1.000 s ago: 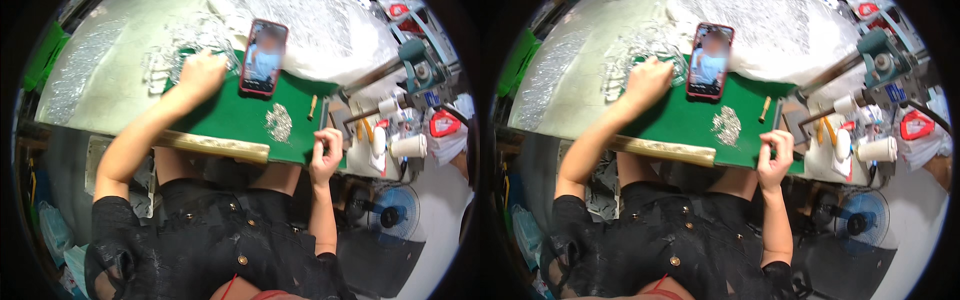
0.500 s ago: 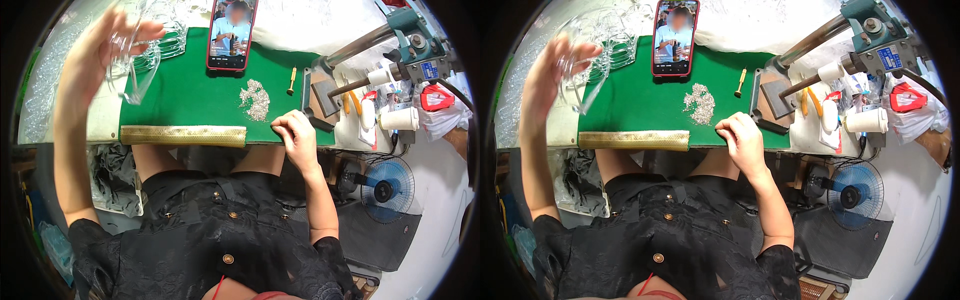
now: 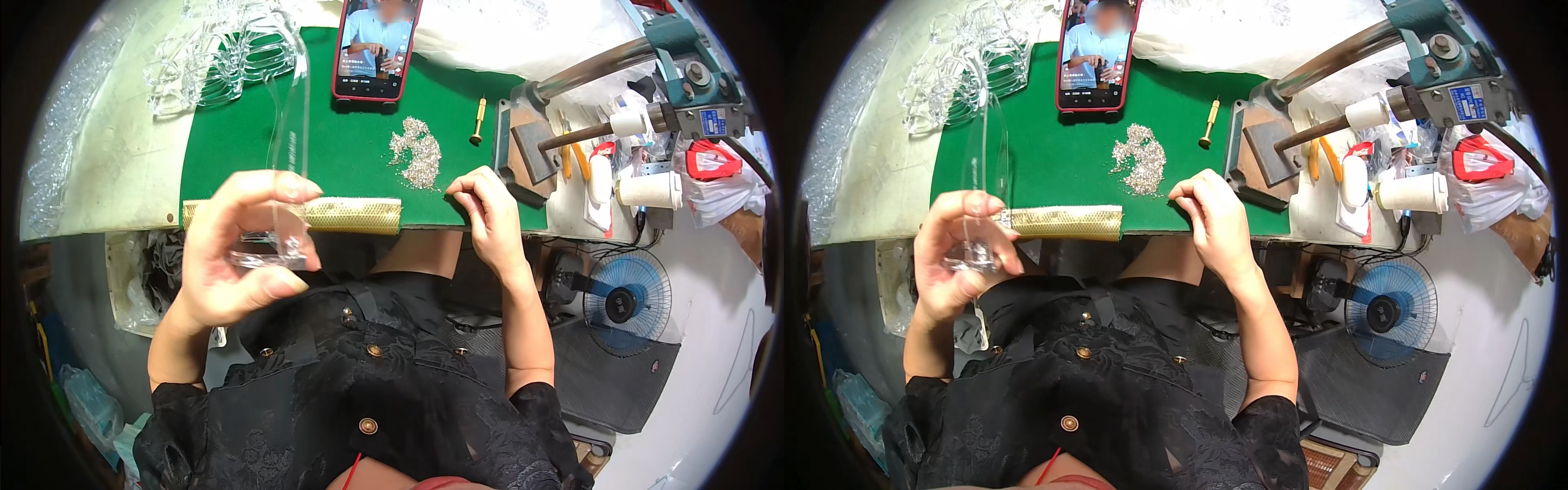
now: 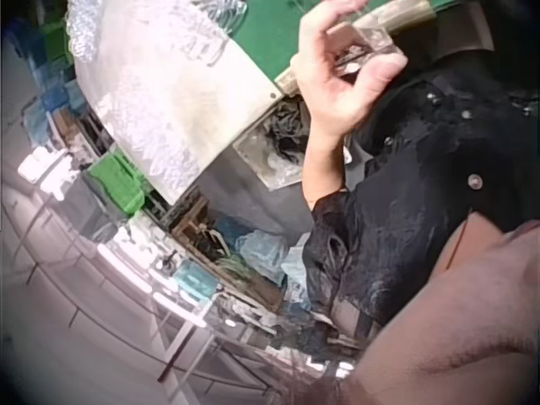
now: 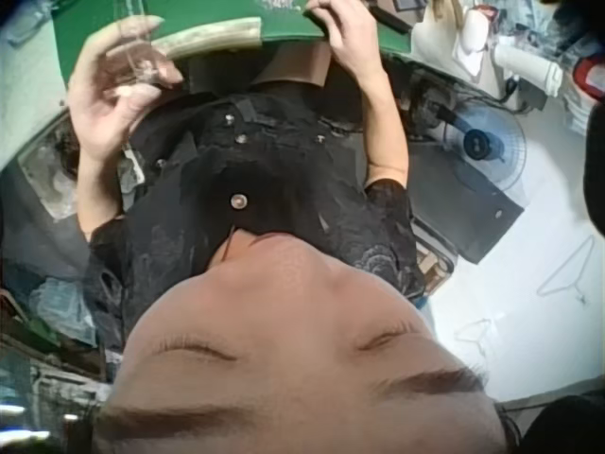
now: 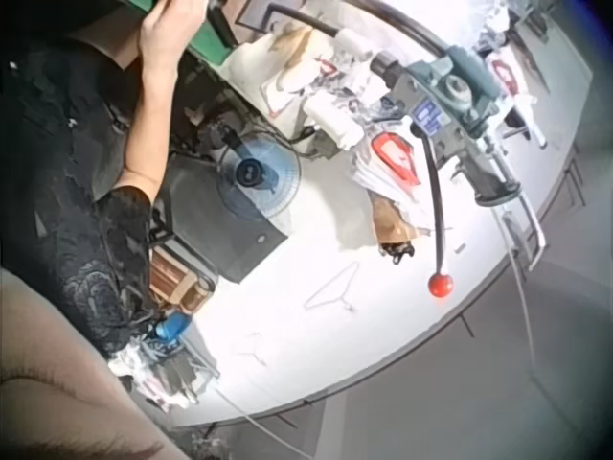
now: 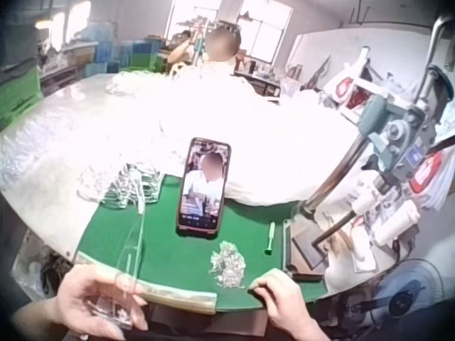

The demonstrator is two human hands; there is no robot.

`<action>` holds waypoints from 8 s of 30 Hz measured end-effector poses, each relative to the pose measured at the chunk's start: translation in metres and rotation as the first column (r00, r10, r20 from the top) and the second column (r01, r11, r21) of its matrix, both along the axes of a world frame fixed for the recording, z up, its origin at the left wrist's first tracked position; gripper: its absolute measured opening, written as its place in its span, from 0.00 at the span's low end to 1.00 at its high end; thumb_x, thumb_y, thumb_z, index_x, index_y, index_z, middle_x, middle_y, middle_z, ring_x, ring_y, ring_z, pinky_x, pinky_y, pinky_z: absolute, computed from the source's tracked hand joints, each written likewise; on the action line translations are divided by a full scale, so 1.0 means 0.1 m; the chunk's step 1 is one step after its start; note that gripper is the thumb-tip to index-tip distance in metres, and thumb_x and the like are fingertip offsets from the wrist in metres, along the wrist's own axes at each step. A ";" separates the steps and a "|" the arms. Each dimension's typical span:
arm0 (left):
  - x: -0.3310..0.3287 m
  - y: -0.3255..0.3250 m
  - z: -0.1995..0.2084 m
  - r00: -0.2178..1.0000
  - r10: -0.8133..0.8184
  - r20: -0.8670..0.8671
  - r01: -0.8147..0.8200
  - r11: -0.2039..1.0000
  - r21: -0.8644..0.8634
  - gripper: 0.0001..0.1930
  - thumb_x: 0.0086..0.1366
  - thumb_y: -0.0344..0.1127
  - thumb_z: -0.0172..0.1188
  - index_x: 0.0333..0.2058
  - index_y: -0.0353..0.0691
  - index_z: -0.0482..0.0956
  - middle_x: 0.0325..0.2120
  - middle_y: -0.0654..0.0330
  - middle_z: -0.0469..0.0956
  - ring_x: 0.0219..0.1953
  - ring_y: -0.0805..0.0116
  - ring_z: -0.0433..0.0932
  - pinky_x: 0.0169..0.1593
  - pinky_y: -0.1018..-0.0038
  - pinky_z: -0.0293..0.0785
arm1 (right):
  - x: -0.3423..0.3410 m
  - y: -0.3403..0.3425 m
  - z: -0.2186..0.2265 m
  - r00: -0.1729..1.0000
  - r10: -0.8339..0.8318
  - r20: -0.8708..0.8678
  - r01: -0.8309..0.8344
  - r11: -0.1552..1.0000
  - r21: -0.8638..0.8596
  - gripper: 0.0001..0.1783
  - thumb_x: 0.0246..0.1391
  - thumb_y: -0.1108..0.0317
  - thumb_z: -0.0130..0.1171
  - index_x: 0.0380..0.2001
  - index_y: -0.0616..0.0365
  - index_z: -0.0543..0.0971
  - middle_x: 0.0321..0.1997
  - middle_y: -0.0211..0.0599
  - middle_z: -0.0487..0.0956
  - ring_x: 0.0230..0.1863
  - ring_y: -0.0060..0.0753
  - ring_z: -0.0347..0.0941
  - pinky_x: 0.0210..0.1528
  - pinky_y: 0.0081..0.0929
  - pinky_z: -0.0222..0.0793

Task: The person picks up a clear eyeglass frame and repeatedly inserts small metal components into the frame's hinge area. They handle the frame with both hands, rotating it to access different sides, and place finished units aside on the green work surface.

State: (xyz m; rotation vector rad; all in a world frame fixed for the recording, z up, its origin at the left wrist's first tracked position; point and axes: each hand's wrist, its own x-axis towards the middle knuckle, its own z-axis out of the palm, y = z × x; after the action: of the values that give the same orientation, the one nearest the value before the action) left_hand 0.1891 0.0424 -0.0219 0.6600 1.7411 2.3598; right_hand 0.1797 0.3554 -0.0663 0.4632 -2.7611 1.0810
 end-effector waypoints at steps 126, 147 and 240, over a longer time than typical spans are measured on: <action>-0.94 2.91 0.03 0.964 -0.127 -0.233 0.153 0.983 0.098 0.07 0.66 0.31 0.53 0.39 0.34 0.74 0.23 0.60 0.80 0.26 0.76 0.79 0.33 0.78 0.74 | -0.37 1.15 1.08 0.946 -0.296 -0.134 0.129 0.720 -0.682 0.06 0.56 0.71 0.60 0.32 0.63 0.77 0.27 0.30 0.78 0.31 0.18 0.71 0.38 0.16 0.64; -1.03 2.99 0.06 0.967 -0.195 -0.167 0.211 0.974 0.086 0.07 0.66 0.29 0.54 0.39 0.32 0.72 0.25 0.60 0.79 0.29 0.78 0.77 0.36 0.78 0.74 | -0.27 1.25 2.07 0.552 -0.326 -0.768 -0.390 0.713 -0.582 0.06 0.59 0.65 0.49 0.33 0.56 0.69 0.32 0.33 0.71 0.42 0.31 0.70 0.35 0.23 0.62; -0.25 1.05 -0.08 0.930 -0.211 -0.300 0.115 0.945 -0.306 0.43 0.60 0.60 0.55 0.63 0.34 0.52 0.24 0.51 0.75 0.27 0.50 0.79 0.32 0.67 0.72 | -0.12 -0.28 0.92 0.876 0.234 -0.422 -0.290 0.954 -0.074 0.12 0.48 0.59 0.64 0.23 0.55 0.76 0.26 0.31 0.73 0.27 0.30 0.67 0.29 0.25 0.61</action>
State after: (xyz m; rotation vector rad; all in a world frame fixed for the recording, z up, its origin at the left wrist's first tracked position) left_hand 0.1639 0.1471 -0.0299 1.1531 2.0104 1.9183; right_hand 0.1675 0.3278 0.0254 0.9493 -2.2850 1.0688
